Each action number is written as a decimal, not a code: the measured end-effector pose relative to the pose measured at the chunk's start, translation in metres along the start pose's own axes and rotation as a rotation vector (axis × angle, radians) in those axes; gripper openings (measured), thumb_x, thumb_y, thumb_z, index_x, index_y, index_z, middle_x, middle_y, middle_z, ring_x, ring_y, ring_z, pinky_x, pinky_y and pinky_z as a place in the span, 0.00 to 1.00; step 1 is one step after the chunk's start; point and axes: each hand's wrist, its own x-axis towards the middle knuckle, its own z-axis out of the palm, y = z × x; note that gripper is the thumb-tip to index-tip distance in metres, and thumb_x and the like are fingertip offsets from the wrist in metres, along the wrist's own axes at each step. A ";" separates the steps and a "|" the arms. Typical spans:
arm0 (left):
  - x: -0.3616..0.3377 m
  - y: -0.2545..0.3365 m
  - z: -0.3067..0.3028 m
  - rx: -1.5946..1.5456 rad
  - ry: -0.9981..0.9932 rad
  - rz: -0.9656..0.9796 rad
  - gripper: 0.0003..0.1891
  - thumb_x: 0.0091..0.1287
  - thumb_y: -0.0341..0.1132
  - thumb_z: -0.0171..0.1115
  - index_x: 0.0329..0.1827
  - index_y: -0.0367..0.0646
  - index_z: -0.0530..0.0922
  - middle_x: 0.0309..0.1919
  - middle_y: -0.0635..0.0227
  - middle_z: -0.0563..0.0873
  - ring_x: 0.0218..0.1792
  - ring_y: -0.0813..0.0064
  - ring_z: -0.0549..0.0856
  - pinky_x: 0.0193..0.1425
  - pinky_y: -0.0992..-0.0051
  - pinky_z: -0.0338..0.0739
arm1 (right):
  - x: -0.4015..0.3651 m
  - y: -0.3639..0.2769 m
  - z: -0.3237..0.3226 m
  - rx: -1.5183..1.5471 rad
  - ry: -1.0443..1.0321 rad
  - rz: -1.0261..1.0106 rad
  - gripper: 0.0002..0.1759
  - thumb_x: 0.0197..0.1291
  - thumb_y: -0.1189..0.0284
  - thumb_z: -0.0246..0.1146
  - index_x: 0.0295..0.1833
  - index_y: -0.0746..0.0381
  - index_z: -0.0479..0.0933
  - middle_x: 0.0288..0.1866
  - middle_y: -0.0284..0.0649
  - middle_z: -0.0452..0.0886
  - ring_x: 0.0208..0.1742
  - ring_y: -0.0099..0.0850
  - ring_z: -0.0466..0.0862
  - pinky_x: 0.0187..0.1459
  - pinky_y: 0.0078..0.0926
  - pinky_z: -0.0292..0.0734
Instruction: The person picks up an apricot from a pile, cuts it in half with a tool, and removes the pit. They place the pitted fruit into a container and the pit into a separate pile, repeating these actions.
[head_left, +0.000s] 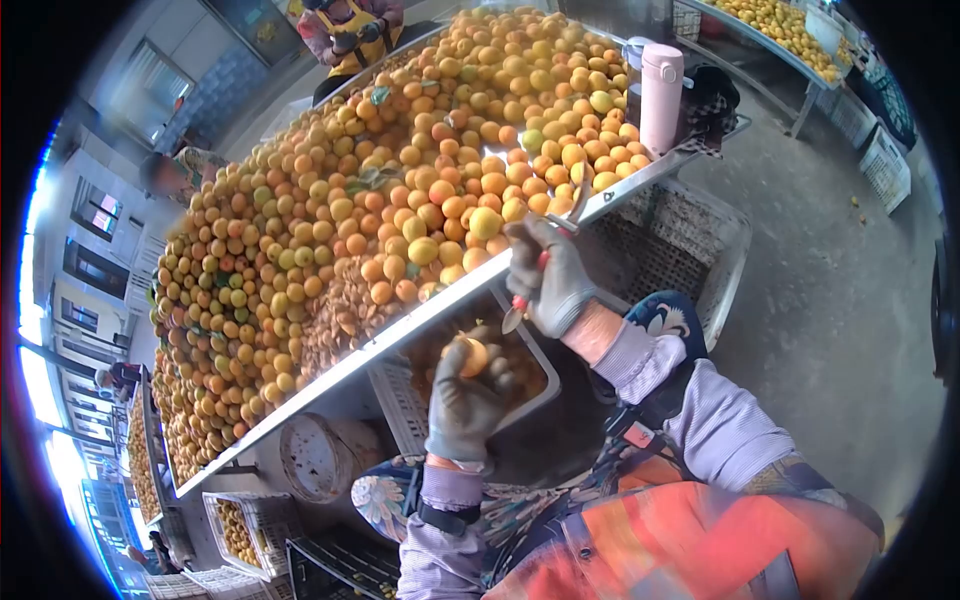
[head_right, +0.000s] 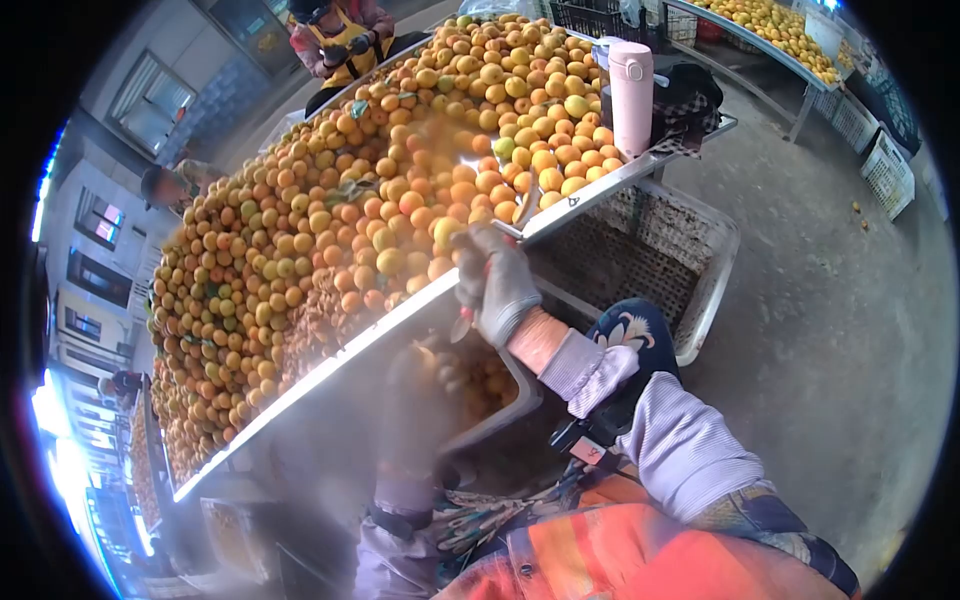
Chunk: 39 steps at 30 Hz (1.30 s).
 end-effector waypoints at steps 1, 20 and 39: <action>0.009 0.014 0.000 0.044 0.038 0.068 0.16 0.66 0.41 0.63 0.51 0.42 0.77 0.34 0.68 0.80 0.33 0.72 0.79 0.39 0.72 0.75 | 0.004 -0.009 0.001 0.006 0.011 -0.025 0.14 0.70 0.58 0.52 0.38 0.55 0.74 0.14 0.22 0.56 0.13 0.18 0.51 0.18 0.20 0.48; 0.013 0.063 0.016 1.974 0.420 0.733 0.23 0.59 0.41 0.69 0.52 0.39 0.75 0.38 0.57 0.82 0.41 0.57 0.83 0.49 0.65 0.77 | 0.006 -0.042 -0.023 -0.082 0.033 0.053 0.15 0.70 0.59 0.53 0.42 0.59 0.75 0.21 0.23 0.67 0.13 0.16 0.57 0.18 0.16 0.54; 0.144 0.107 0.026 2.462 0.754 0.493 0.26 0.52 0.47 0.70 0.52 0.46 0.75 0.52 0.57 0.79 0.60 0.55 0.71 0.66 0.59 0.62 | 0.000 -0.040 -0.023 -0.224 -0.009 0.142 0.13 0.69 0.63 0.56 0.45 0.63 0.74 0.24 0.29 0.70 0.13 0.15 0.61 0.14 0.15 0.58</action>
